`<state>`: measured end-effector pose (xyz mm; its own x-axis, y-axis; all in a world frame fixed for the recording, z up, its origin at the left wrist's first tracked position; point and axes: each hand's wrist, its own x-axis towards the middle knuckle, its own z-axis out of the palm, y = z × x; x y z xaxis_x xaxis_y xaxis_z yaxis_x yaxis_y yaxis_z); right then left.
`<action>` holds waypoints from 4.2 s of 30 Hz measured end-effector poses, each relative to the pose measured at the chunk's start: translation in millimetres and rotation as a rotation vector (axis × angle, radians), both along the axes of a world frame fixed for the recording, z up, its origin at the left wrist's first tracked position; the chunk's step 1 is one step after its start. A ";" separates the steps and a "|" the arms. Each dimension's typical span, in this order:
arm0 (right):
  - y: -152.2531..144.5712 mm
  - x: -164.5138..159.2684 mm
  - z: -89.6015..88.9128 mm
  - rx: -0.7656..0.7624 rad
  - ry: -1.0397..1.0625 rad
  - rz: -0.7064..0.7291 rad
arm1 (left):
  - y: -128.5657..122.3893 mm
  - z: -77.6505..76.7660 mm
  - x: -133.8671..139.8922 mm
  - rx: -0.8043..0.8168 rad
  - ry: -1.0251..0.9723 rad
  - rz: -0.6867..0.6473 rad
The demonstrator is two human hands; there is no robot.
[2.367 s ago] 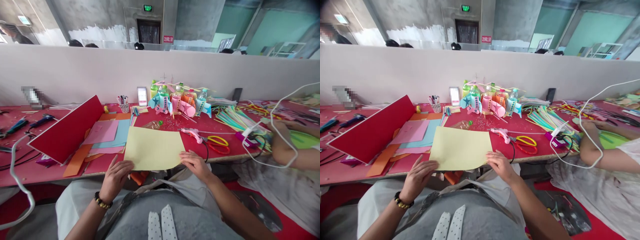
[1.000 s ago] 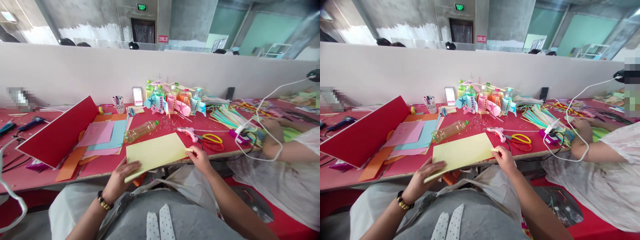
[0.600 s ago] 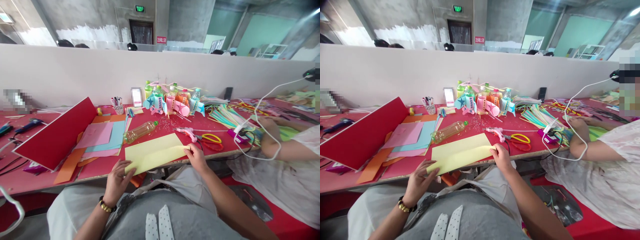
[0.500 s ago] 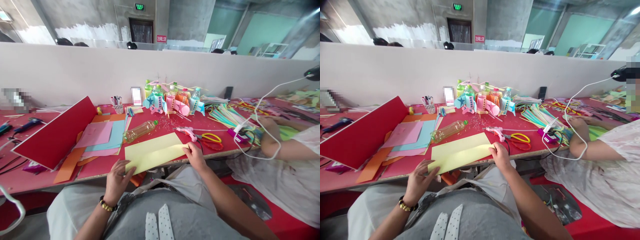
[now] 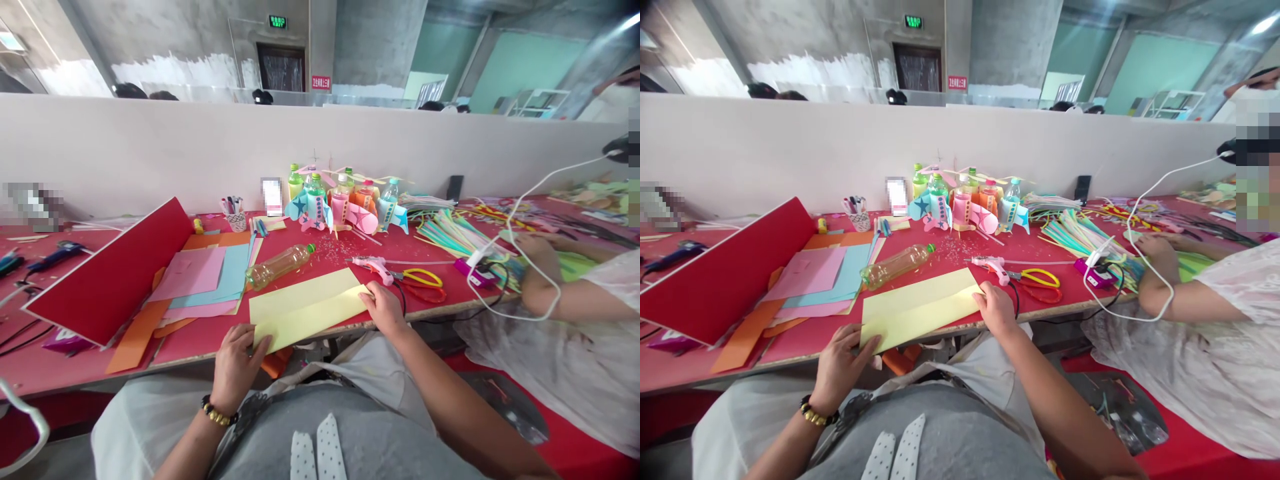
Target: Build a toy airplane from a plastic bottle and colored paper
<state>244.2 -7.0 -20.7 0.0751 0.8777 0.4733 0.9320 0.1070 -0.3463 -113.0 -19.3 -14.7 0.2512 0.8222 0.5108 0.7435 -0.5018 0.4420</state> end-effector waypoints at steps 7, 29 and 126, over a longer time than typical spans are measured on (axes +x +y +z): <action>7.9 -0.6 -1.1 -0.047 -0.095 -0.014 | -0.1 -0.2 0.0 0.002 -0.001 0.009; 8.1 -3.6 -0.6 -0.097 -0.111 -0.064 | 4.3 -1.5 1.5 -0.115 0.090 0.114; -47.2 -77.1 3.4 -0.102 -0.331 0.412 | 4.9 5.1 45.4 0.038 0.583 -0.268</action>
<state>167.0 -54.3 -17.3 -0.4239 0.8460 0.3235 0.8812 0.4677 -0.0686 -67.6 -14.4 -9.6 0.6909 0.6763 0.2556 0.7028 -0.7111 -0.0183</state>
